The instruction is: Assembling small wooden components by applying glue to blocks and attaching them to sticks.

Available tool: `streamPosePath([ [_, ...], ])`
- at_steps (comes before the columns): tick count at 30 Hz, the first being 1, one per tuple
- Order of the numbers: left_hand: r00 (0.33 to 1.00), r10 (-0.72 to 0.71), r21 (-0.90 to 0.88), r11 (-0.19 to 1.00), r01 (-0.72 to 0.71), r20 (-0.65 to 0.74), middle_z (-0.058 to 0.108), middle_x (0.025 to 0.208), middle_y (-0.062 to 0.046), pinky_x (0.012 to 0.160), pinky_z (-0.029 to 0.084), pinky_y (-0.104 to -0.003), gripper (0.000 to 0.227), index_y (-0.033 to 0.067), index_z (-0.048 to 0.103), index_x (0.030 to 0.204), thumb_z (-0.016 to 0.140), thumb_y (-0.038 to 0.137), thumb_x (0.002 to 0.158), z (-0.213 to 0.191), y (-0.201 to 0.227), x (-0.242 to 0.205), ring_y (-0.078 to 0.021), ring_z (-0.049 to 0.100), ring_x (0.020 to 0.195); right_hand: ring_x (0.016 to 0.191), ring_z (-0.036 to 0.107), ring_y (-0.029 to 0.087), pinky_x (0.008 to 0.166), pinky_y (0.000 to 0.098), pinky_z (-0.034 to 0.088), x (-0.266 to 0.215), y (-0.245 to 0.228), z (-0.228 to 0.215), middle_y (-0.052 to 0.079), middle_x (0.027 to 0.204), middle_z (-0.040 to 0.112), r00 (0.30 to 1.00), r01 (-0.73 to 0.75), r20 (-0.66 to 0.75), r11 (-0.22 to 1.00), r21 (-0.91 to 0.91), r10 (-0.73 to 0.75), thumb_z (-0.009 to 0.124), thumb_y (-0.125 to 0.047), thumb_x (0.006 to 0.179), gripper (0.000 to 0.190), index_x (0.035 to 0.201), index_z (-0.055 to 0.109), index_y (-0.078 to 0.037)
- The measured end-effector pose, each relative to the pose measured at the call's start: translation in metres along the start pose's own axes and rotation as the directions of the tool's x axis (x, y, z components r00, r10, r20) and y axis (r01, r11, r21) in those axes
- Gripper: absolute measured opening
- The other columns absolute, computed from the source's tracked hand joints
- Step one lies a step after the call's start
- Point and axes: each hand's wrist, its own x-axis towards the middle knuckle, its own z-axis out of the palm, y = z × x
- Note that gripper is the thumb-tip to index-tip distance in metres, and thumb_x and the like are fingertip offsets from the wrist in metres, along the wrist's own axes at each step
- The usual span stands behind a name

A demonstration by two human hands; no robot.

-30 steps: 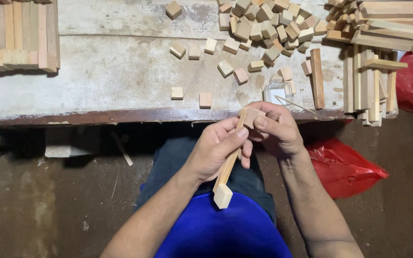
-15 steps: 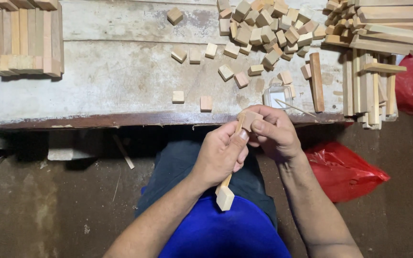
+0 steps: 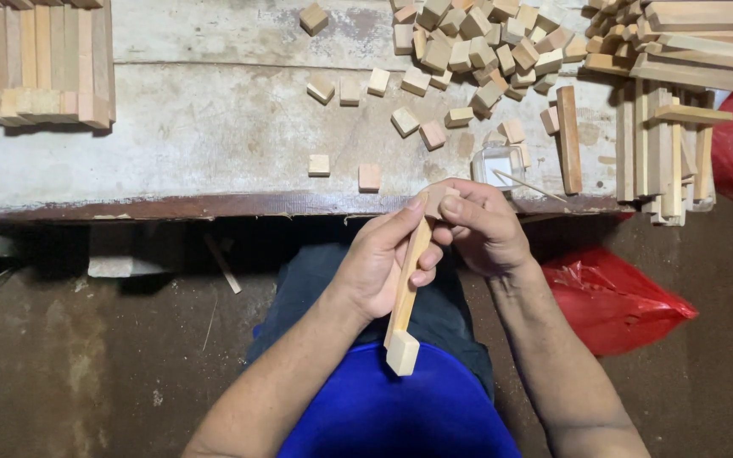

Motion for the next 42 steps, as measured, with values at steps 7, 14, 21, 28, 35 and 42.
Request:
streamPosePath([
  [7, 0.999, 0.032, -0.008, 0.999, -0.032, -0.038, 0.069, 0.083, -0.018, 0.035, 0.043, -0.021, 0.027, -0.0034, 0.058, 0.101, 0.063, 0.023, 0.104, -0.006, -0.006, 0.004, -0.0141, 0.058, 0.051, 0.055, 0.066, 0.014, 0.055, 0.023, 0.056, 0.001, 0.002, 0.004, 0.009, 0.063, 0.055, 1.0, 0.018, 0.01, 1.0, 0.025, -0.018, 0.07, -0.022, 0.086, 0.037, 0.101, 0.065, 0.012],
  [14, 0.995, 0.074, 0.027, 0.997, -0.076, 0.068, 0.073, 0.099, -0.022, 0.065, 0.066, -0.04, 0.028, -0.0057, 0.058, 0.113, 0.061, 0.021, 0.104, -0.024, -0.005, 0.002, -0.0243, 0.075, 0.077, 0.041, 0.057, 0.024, 0.042, 0.0299, 0.049, 0.026, 0.002, -0.019, 0.015, 0.051, 0.047, 0.998, -0.059, -0.007, 0.998, 0.031, 0.059, 0.069, -0.021, 0.092, 0.028, 0.088, 0.061, 0.006],
  [21, 0.972, 0.234, -0.037, 0.971, -0.235, -0.033, 0.072, 0.111, -0.02, 0.094, 0.061, -0.046, 0.033, -0.0072, 0.063, 0.118, 0.062, 0.022, 0.102, -0.041, 0.026, 0.009, -0.0251, 0.073, 0.097, 0.06, 0.058, 0.012, 0.057, 0.0248, 0.049, 0.009, -0.052, 0.03, 0.009, 0.067, 0.067, 0.984, -0.118, -0.178, 0.761, -0.638, 0.004, 0.07, -0.025, 0.102, 0.026, 0.098, 0.077, -0.001],
  [28, 0.932, 0.344, -0.088, 0.931, -0.354, -0.114, 0.069, 0.114, -0.018, 0.104, 0.056, -0.045, 0.033, -0.0079, 0.063, 0.121, 0.062, 0.02, 0.103, -0.062, 0.044, 0.024, -0.0246, 0.071, 0.105, 0.059, 0.05, 0.01, 0.054, 0.0234, 0.044, 0.022, -0.039, 0.083, 0.005, 0.057, 0.066, 0.986, -0.142, -0.038, 0.713, -0.687, 0.159, 0.078, -0.017, 0.091, 0.016, 0.091, 0.084, -0.003],
  [35, 0.865, 0.465, -0.131, 0.861, -0.491, -0.187, 0.069, 0.116, -0.014, 0.105, 0.054, -0.042, 0.031, -0.0034, 0.066, 0.122, 0.066, 0.019, 0.101, -0.066, 0.087, 0.006, -0.0219, 0.069, 0.106, 0.047, 0.047, 0.012, 0.045, 0.0229, 0.035, 0.06, -0.021, 0.121, 0.007, 0.048, 0.054, 0.968, -0.221, -0.045, 0.754, -0.619, 0.246, 0.081, -0.014, 0.085, 0.018, 0.083, 0.078, 0.004],
  [42, 0.478, 0.704, 0.161, 0.634, -0.757, -0.525, 0.066, 0.079, -0.009, 0.075, 0.062, -0.03, 0.03, 0.0029, 0.061, 0.089, 0.075, 0.029, 0.095, -0.134, 0.159, -0.024, -0.0154, 0.066, 0.07, 0.046, 0.049, 0.011, 0.045, 0.0229, 0.039, 0.178, 0.019, 0.179, 0.003, 0.049, 0.049, 0.989, -0.144, -0.051, 0.865, -0.482, 0.136, 0.082, -0.018, 0.088, 0.024, 0.077, 0.071, 0.0],
])
